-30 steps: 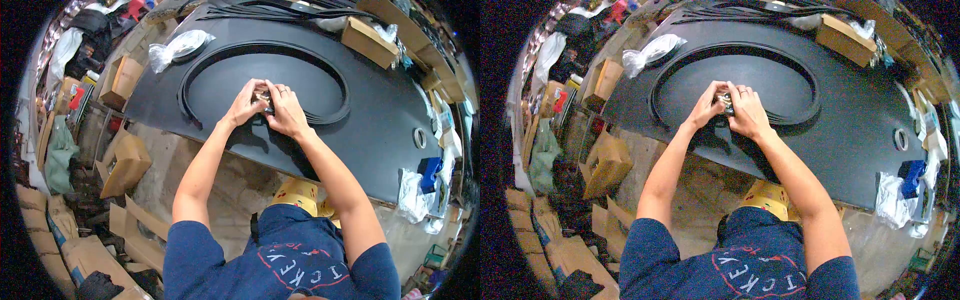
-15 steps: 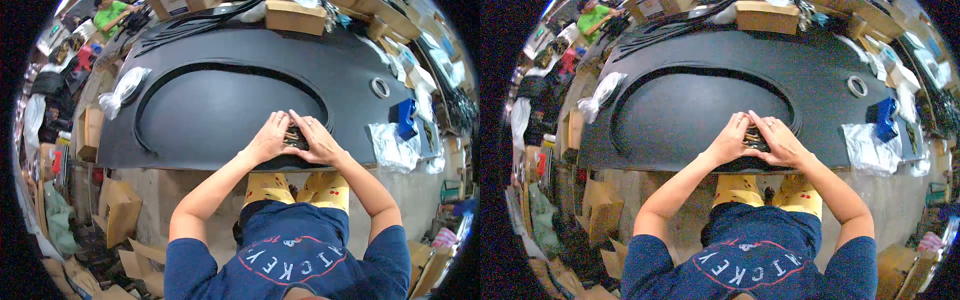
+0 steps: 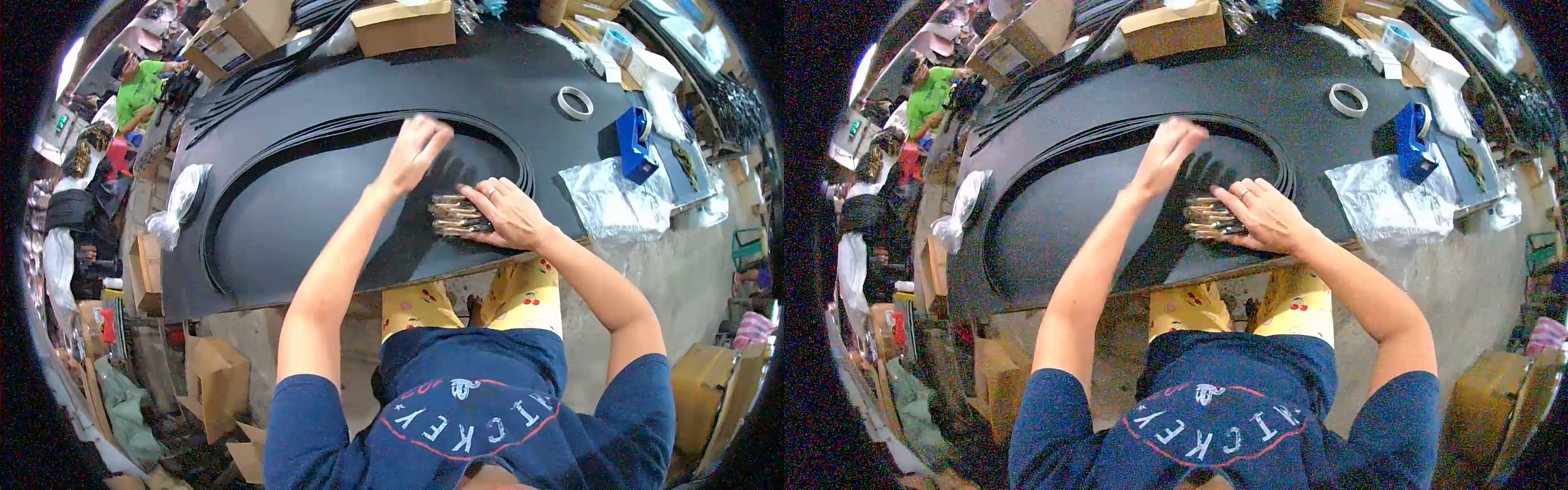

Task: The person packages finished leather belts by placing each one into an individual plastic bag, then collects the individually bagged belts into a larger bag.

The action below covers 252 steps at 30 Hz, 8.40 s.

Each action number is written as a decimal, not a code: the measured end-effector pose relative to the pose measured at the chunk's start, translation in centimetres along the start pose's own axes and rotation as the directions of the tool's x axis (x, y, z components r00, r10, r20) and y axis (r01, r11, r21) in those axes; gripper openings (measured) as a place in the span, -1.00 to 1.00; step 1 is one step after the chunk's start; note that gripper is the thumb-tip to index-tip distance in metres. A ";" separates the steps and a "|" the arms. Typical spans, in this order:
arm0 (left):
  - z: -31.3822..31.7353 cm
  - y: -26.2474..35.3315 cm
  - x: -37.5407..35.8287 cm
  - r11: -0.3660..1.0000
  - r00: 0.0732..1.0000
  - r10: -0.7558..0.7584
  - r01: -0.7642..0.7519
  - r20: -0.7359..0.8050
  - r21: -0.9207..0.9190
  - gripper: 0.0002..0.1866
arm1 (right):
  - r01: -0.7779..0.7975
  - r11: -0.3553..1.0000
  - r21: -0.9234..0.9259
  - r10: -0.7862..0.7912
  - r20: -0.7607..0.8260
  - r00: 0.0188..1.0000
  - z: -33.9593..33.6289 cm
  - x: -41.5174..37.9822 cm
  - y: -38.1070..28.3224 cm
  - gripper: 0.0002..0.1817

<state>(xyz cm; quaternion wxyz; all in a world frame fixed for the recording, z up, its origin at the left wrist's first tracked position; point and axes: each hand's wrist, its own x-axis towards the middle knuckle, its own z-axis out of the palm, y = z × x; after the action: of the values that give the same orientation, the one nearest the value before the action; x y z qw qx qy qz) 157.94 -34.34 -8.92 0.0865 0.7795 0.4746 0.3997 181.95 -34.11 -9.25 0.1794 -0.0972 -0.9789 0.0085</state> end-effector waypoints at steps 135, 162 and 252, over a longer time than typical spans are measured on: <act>-0.4 -3.6 4.1 0.585 0.722 -0.685 0.627 -0.102 0.514 -0.55 | -0.878 0.455 -0.146 0.867 0.300 0.399 0.6 15.0 9.9 -0.33; -0.5 -5.3 4.4 0.660 0.733 -0.680 0.623 -0.020 0.421 -0.57 | -0.381 0.906 -0.182 0.411 0.172 0.895 2.7 12.9 12.6 -0.47; -1.3 -0.3 0.8 0.980 0.898 -0.200 0.186 0.391 0.073 0.27 | -0.792 0.610 0.006 0.791 -0.052 0.609 -5.5 0.6 -1.0 -0.30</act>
<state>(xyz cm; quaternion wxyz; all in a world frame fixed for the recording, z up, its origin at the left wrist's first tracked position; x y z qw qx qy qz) 157.05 -33.89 -7.81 0.2069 0.7946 0.5287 0.2149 183.17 -35.08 -3.90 0.1803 -0.5209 -0.8309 0.0757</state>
